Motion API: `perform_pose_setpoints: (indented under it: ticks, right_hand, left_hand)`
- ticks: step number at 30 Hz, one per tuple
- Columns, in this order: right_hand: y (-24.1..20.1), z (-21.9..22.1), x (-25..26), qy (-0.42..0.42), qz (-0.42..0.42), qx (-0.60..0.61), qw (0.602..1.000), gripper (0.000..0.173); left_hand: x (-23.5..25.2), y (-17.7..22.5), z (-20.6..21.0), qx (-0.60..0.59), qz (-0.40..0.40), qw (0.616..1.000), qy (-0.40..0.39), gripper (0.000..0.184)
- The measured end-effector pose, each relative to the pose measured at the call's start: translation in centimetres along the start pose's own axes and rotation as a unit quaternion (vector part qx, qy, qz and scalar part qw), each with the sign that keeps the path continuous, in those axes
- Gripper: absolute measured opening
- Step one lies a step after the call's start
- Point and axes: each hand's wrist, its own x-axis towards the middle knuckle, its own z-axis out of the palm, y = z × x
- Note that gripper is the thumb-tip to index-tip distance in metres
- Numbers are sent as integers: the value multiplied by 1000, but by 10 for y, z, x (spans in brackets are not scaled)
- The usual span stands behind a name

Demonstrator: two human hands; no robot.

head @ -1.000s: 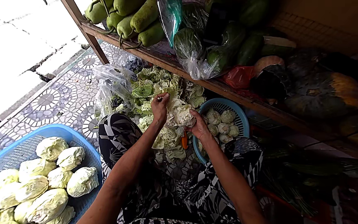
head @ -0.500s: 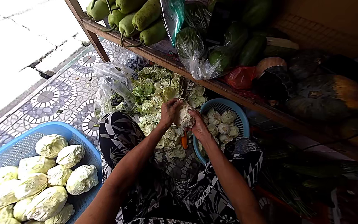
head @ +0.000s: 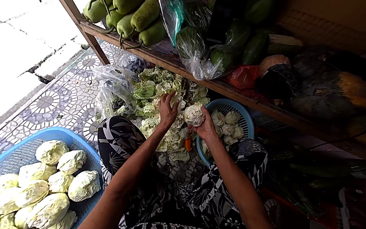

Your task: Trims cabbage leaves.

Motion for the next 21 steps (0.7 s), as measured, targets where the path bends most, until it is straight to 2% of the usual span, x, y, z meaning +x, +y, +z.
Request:
perform_pose_setpoints:
  ticks: [2,4,6,10,12,14,16,17,19,21]
  right_hand:
    - [0,0,0,-6,-2,8,1000,56]
    - [2,1,1,-20,-18,21,999,53]
    - [4,0,3,-29,-31,46,998,49]
    - [1,5,-2,-21,-23,111,993,56]
    - [-1,5,-1,-25,-33,106,994,60]
    - [1,3,1,-44,-47,89,994,62]
    - [4,2,3,-58,-52,79,994,65]
    - [4,2,3,-71,-51,72,994,68]
    - [3,-1,3,-93,-55,58,993,69]
    - [3,-2,6,-82,-69,58,993,53]
  left_hand:
    - [-6,9,2,-15,-12,996,-90,55]
    - [-6,11,7,-70,-48,984,-159,46]
    - [-6,7,11,-120,-75,977,-161,35]
    - [-5,3,8,-129,-84,986,-70,26]
    - [-8,5,7,-46,-4,998,-44,26]
    - [-3,2,13,25,97,992,-79,38]
    - [-2,-1,21,45,160,979,-122,53]
    - [-3,-2,24,46,183,975,-119,54]
    - [-6,-1,26,44,206,974,-82,39]
    - [-7,2,26,50,224,972,-40,23]
